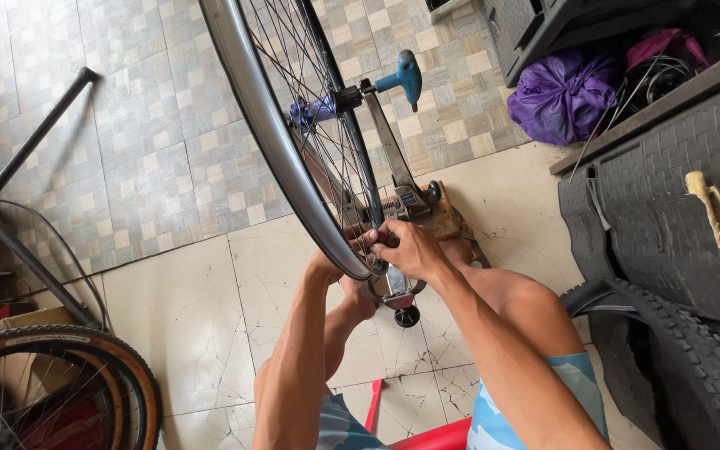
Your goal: The person uses a spoke wrench to adjust the tension of the spokes on a bicycle wheel mounted on a truing stand. They repeatedly spin the wheel to check alignment and make small adjustments to the spokes.
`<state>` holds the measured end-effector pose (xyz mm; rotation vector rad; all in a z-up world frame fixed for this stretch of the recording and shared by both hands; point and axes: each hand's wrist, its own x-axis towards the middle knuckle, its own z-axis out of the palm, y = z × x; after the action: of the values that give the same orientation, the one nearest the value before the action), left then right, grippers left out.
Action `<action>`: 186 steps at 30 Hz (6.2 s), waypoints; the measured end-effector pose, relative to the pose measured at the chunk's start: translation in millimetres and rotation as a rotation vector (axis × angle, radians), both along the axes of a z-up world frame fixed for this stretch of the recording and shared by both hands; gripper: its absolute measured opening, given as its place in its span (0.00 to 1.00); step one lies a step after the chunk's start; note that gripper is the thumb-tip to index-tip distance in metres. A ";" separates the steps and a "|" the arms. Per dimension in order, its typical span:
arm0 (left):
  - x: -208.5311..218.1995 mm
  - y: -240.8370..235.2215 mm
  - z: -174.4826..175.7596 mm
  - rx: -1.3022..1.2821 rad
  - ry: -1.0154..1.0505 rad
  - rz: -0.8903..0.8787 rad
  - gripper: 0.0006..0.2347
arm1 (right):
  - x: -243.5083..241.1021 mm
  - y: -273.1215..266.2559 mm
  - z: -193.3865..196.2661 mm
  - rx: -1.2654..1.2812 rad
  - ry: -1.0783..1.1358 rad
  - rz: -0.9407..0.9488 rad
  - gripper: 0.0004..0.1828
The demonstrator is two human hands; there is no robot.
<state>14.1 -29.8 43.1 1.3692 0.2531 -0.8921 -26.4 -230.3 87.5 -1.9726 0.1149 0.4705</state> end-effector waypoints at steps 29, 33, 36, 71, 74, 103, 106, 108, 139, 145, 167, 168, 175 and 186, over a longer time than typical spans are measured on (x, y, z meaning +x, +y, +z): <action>-6.3 -24.3 -8.1 0.582 -0.396 0.163 0.17 | 3.8 -13.9 -68.1 0.581 0.227 -0.131 0.10; -17.0 -22.7 7.1 0.536 -0.334 0.236 0.22 | 5.8 -14.5 -74.7 0.602 0.185 -0.208 0.10; -25.3 -23.3 3.7 0.413 -0.498 0.237 0.24 | 6.8 -16.5 -77.4 0.534 0.151 -0.272 0.10; -14.0 -32.3 -20.6 0.217 -0.325 0.316 0.20 | -39.6 -48.7 -12.3 0.510 -0.128 -0.279 0.10; -7.3 -28.7 -33.9 0.109 -0.213 0.360 0.21 | -48.1 -48.8 -1.4 0.424 -0.156 -0.238 0.11; -28.0 -13.5 -18.0 0.328 -0.233 0.174 0.26 | -42.7 -55.4 -7.3 0.027 -0.118 -0.214 0.17; -29.4 -13.2 -15.7 0.331 -0.249 0.148 0.25 | -42.9 -54.3 -9.9 0.015 -0.128 -0.210 0.17; -31.0 -13.2 -7.4 0.339 -0.259 0.151 0.24 | -42.4 -53.1 -11.5 0.013 -0.142 -0.209 0.17; -14.5 -6.3 150.4 0.405 -0.311 0.124 0.19 | -41.0 -46.2 -18.9 0.018 -0.139 -0.178 0.15; -30.5 -6.0 89.5 0.426 -0.268 0.102 0.19 | -42.5 -45.2 -14.7 0.009 -0.137 -0.181 0.14; -22.8 1.8 118.0 0.017 -0.548 0.475 0.14 | -42.5 -45.0 -8.5 -0.053 -0.110 -0.140 0.15; -23.6 2.8 114.8 0.041 -0.532 0.450 0.15 | -43.1 -44.5 -9.0 -0.058 -0.111 -0.138 0.15; -36.7 4.2 63.7 0.171 -0.362 0.352 0.18 | -43.5 -45.0 -10.4 -0.057 -0.135 -0.145 0.14; -31.3 -15.1 22.4 0.202 -0.214 0.361 0.34 | -42.1 -46.0 -0.1 -0.073 -0.083 -0.132 0.13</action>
<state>-17.2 -44.9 65.4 1.5316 0.4183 -0.4239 -68.5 -276.4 87.4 -2.0381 0.2113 0.3019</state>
